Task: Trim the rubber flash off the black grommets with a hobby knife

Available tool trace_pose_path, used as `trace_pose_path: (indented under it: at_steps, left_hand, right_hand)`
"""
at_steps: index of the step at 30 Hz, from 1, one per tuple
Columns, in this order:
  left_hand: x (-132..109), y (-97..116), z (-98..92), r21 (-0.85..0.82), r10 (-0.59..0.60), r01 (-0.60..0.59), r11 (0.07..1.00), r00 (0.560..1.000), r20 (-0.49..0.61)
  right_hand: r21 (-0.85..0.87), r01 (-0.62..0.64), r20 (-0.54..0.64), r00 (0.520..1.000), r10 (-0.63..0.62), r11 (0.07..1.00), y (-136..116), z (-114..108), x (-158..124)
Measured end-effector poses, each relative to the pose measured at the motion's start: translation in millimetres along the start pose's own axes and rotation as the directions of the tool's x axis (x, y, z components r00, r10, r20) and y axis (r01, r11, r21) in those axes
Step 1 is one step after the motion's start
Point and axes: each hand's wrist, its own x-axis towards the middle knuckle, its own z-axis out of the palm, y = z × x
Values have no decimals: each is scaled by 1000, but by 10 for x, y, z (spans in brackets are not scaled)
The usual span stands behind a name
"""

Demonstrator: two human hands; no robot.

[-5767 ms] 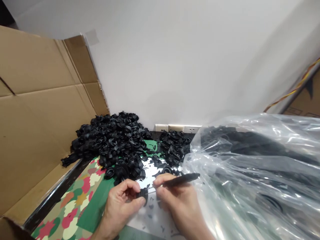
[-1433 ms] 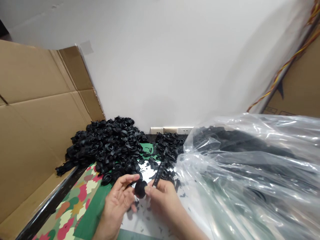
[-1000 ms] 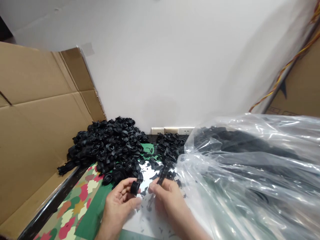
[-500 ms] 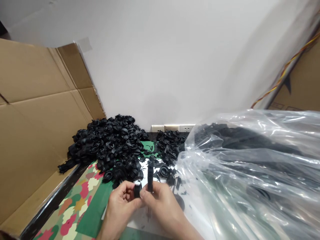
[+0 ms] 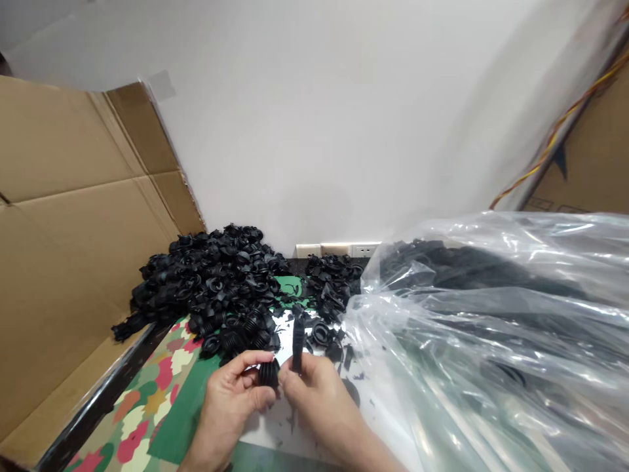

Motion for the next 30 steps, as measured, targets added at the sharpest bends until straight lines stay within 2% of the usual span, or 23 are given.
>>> trace_pose_path:
  at_steps: [2,5,13,18,22,26,28,30]
  left_hand:
    - [7,-28,-19,-25,-43,43,999,999,-1]
    - [19,-51,-35,-64,-41,39,997,999,-19]
    - [23,-27,-55,-72,-64,64,995,998,-2]
    - [18,-26,-84,-27,-14,15,1000,999,35]
    - [11,-5,-47,2,9,-9,1000,1000,11]
    - [2,-4,-25,37,112,-110,993,993,-31]
    - [-5,-20,-37,76,153,-149,986,987,-47]
    - [-15,-36,-53,125,190,-183,975,981,-48]
  right_hand:
    - [33,-14,-25,1000,15,999,17,12,12]
    - [83,-31,-36,999,34,996,39,26,19]
    - [87,-1,-39,999,4,996,55,-4,15]
    - [78,23,-49,999,-19,997,80,-30,24]
    - [49,31,-57,998,-29,998,95,-8,19]
    - [7,35,-37,999,-34,999,112,-12,10]
    - [-6,57,-63,996,-57,998,106,-66,-3]
    - [15,132,-134,982,-129,991,82,-143,-27]
